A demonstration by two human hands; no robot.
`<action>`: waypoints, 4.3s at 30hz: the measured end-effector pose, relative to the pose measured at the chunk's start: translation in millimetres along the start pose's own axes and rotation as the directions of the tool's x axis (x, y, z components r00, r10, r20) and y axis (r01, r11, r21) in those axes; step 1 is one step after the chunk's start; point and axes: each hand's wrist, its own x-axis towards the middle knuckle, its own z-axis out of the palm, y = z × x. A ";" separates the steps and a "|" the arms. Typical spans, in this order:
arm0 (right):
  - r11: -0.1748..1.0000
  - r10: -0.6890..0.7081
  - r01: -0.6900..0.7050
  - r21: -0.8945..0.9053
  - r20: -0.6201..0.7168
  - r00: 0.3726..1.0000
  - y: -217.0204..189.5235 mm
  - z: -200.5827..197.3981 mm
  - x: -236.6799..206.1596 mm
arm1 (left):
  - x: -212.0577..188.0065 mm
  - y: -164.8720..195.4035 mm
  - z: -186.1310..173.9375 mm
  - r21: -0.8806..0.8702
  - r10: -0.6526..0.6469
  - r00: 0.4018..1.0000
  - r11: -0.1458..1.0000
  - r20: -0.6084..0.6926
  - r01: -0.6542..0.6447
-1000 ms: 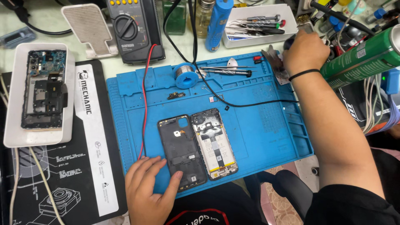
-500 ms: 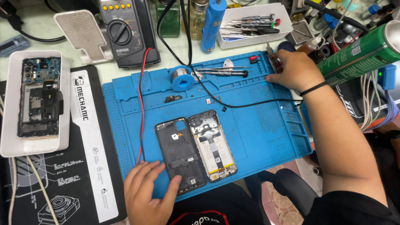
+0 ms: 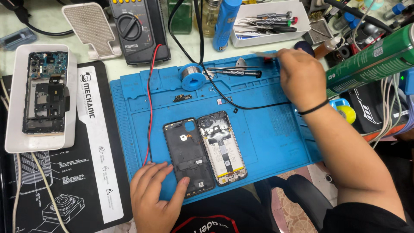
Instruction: The person opens a smartphone and uses a screwdriver to remove screws and pry open internal components. They manipulate the battery and internal parts with their hands and the tool, then place the back cover aside.
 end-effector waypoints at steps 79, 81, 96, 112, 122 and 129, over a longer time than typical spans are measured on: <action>0.741 -0.264 0.143 0.656 0.089 0.961 -142.1 -67.7 -17.7 | 104.2 58.8 -39.9 -0.182 0.540 0.793 0.842 0.281 -0.508; 0.741 -0.279 0.131 0.658 0.123 0.952 -143.7 -64.4 -26.8 | 101.0 56.4 -33.7 -0.225 0.519 0.780 0.855 0.350 -0.468; 0.764 0.145 -0.276 0.583 0.262 0.954 -99.4 -57.7 -72.7 | 185.1 -3.8 19.2 0.329 0.108 0.934 0.917 0.341 -0.227; 0.716 0.186 -0.465 0.521 0.500 0.846 -77.0 -85.9 -58.3 | 50.3 0.0 -80.3 0.231 0.117 0.909 0.947 0.400 -0.224; 0.864 -0.116 -0.114 0.491 0.413 0.904 -102.2 -97.2 -7.6 | 34.3 -10.8 -103.5 0.304 -0.249 0.822 0.948 0.512 0.097; 0.893 -0.293 0.120 0.433 0.360 0.885 -121.2 -89.3 18.4 | 88.5 -28.5 -88.9 0.082 -0.009 0.876 0.996 0.482 -0.035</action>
